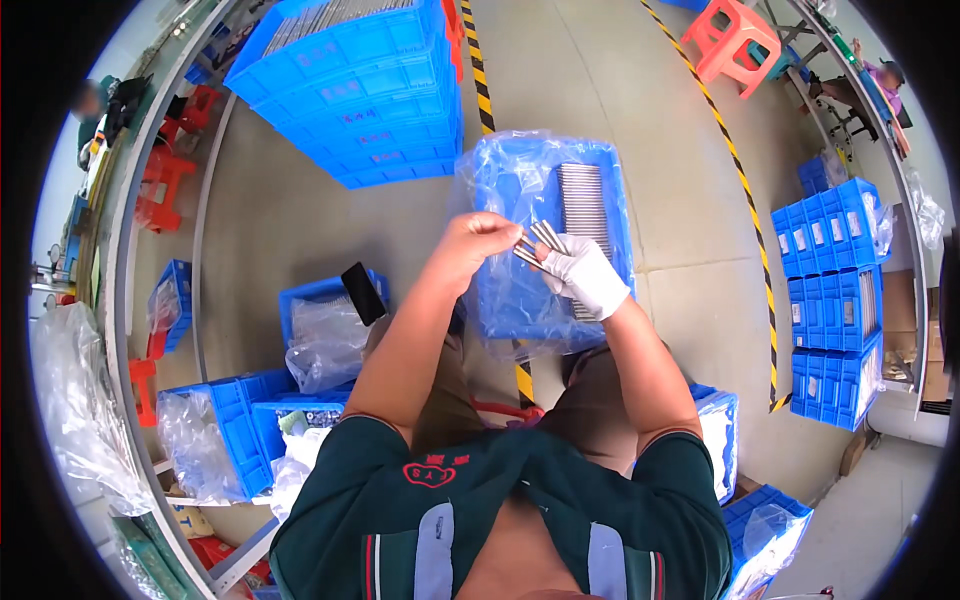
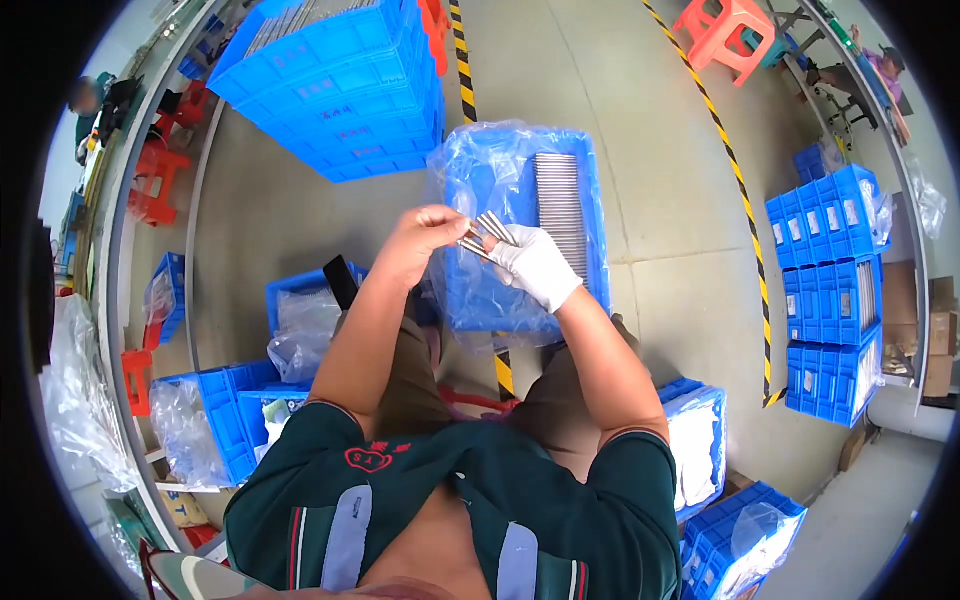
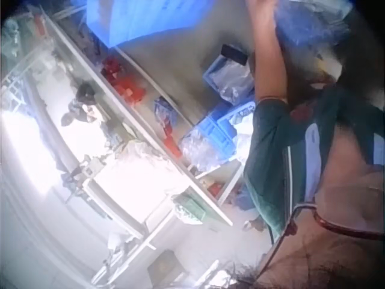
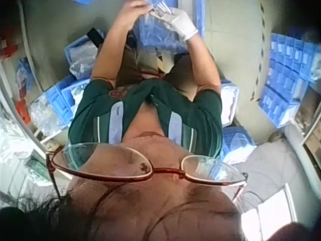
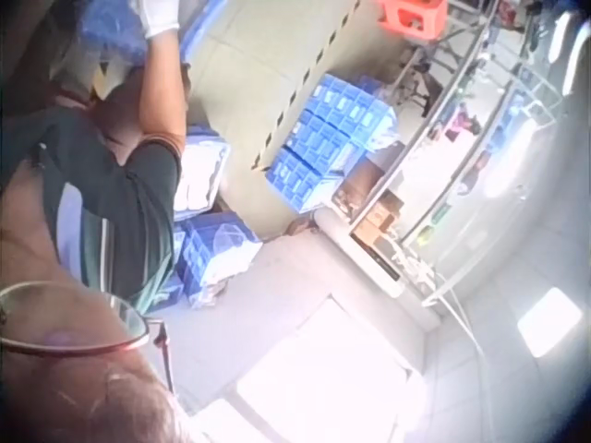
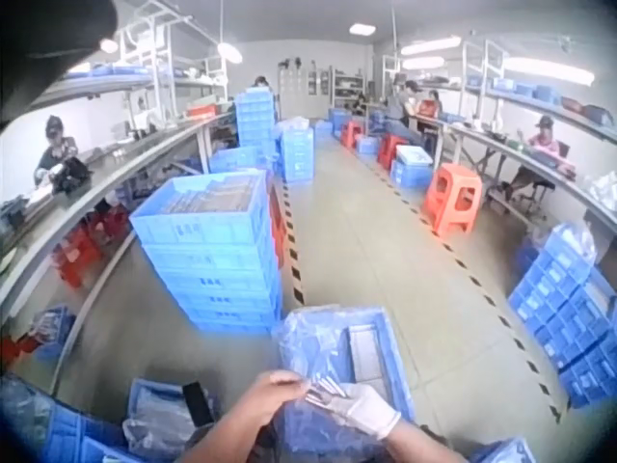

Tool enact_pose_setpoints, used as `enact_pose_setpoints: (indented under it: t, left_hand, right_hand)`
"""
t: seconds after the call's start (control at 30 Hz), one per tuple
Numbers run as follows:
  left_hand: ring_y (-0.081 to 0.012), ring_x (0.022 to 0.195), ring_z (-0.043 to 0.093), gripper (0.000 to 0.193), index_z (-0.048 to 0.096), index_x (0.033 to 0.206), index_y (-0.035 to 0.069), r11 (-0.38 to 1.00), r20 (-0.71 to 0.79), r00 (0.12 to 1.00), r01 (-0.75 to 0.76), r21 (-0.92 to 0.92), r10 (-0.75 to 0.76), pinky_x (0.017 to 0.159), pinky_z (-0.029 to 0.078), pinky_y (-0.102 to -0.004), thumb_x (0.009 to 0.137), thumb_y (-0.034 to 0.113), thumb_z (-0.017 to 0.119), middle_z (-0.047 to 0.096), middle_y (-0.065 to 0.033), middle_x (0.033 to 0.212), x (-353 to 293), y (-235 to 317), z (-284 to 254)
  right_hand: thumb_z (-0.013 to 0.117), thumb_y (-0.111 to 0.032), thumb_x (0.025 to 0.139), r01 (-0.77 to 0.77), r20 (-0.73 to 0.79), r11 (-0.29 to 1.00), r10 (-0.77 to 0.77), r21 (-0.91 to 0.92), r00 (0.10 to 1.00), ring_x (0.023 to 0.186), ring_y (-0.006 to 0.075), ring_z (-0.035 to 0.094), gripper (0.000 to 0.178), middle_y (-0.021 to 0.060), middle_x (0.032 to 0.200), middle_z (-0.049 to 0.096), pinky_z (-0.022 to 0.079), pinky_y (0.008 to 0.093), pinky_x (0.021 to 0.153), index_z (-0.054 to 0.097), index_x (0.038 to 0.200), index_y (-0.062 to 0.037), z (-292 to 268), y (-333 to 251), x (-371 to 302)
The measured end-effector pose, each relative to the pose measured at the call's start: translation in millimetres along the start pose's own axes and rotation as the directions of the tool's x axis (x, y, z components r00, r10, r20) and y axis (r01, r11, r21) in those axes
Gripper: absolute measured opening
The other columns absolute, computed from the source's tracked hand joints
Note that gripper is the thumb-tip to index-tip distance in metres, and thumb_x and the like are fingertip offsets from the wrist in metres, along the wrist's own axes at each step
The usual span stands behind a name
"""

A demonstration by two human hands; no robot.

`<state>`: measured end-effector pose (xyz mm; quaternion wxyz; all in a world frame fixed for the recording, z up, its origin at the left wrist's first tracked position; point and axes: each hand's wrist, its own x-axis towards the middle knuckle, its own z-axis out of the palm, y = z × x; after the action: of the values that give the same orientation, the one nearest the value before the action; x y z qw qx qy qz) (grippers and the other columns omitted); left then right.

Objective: Sort and pick up small metal pins from a storage bin.

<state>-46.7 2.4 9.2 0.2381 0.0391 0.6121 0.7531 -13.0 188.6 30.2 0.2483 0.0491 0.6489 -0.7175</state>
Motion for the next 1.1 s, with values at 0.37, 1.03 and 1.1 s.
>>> enact_pose_setpoints:
  t: [0.37,1.03,1.1]
  left_hand:
    - [-0.0078,0.074,0.052,0.015,0.061,0.086,0.000,0.998,-0.007,0.999,-0.044,-0.052,0.044,0.072,0.039,-0.0231,0.081,0.013,0.058,0.060,-0.0027,0.080,-3,0,5]
    - [-0.0074,0.073,0.052,0.016,0.062,0.084,0.000,0.995,-0.030,0.998,-0.061,-0.075,0.058,0.068,0.039,-0.0214,0.078,0.015,0.062,0.060,-0.0024,0.077,-1,-2,7]
    - [-0.0075,0.073,0.052,0.016,0.062,0.084,0.000,0.997,-0.030,0.999,-0.045,-0.055,0.043,0.068,0.039,-0.0216,0.078,0.015,0.062,0.060,-0.0024,0.076,-1,-3,6]
  right_hand:
    - [0.055,-0.033,0.083,-0.016,0.061,0.995,0.022,-0.095,0.998,0.044,0.0065,0.039,0.033,-0.0004,0.051,0.045,0.028,0.0218,0.040,0.056,0.072,-0.0019,3,-3,-2]
    - [0.053,-0.037,0.084,-0.013,0.059,0.973,0.027,-0.230,0.998,0.042,0.0056,0.036,0.036,-0.0018,0.049,0.043,0.027,0.0217,0.039,0.059,0.072,-0.0031,7,2,-4]
    - [0.053,-0.037,0.084,-0.014,0.056,0.974,0.028,-0.226,0.998,0.042,0.0055,0.036,0.036,-0.0021,0.049,0.043,0.027,0.0215,0.039,0.059,0.072,-0.0033,6,2,-3]
